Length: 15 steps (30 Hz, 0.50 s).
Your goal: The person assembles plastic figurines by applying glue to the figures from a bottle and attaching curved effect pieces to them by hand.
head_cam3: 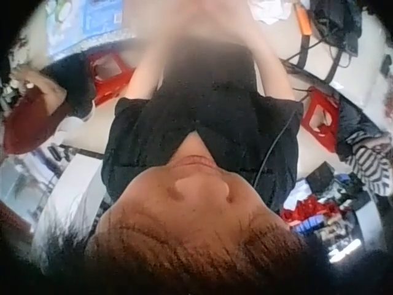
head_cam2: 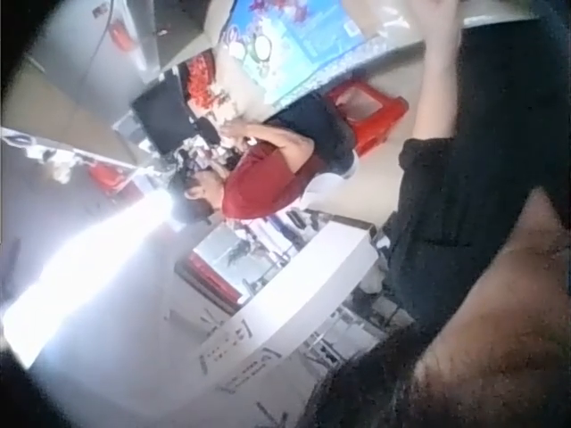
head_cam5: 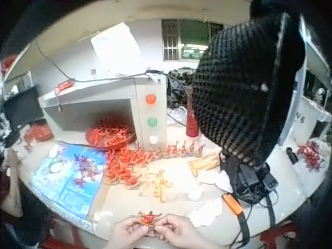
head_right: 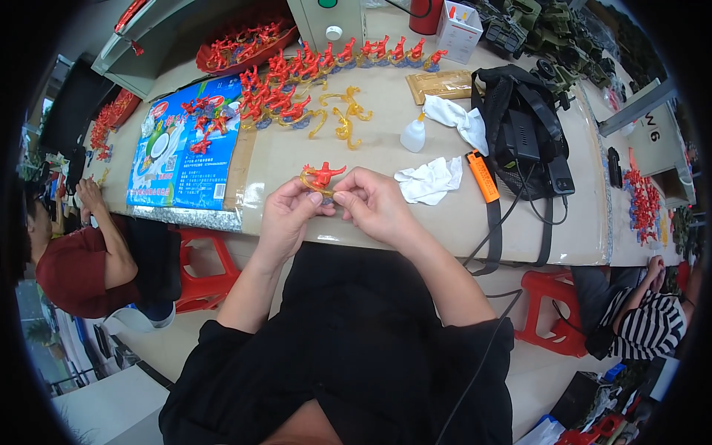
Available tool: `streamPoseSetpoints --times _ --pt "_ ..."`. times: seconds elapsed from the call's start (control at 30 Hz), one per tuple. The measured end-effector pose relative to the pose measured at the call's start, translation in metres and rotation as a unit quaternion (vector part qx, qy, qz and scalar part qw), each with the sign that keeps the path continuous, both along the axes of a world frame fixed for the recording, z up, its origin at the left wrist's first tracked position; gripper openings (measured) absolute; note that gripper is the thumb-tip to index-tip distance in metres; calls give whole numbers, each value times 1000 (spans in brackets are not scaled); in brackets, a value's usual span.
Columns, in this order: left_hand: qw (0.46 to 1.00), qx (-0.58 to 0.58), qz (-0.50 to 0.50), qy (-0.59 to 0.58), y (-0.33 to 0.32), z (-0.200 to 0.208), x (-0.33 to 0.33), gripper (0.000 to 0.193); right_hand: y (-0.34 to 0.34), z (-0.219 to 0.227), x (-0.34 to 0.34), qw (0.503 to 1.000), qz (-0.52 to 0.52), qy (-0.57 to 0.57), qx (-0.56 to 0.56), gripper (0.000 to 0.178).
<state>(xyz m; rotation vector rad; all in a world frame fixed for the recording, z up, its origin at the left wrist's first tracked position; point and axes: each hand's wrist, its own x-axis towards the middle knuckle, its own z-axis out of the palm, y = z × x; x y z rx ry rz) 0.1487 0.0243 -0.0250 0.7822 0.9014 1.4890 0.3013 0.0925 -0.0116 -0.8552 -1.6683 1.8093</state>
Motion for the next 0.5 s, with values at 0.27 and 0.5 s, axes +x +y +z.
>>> streamPoseSetpoints --times 0.27,0.5 --pt "1000 -7 5 21 1 2 1 19 0 3 1 1000 7 16 16 8" --pt "999 -20 7 36 1 3 2 19 0 2 2 999 -1 7 37 8"
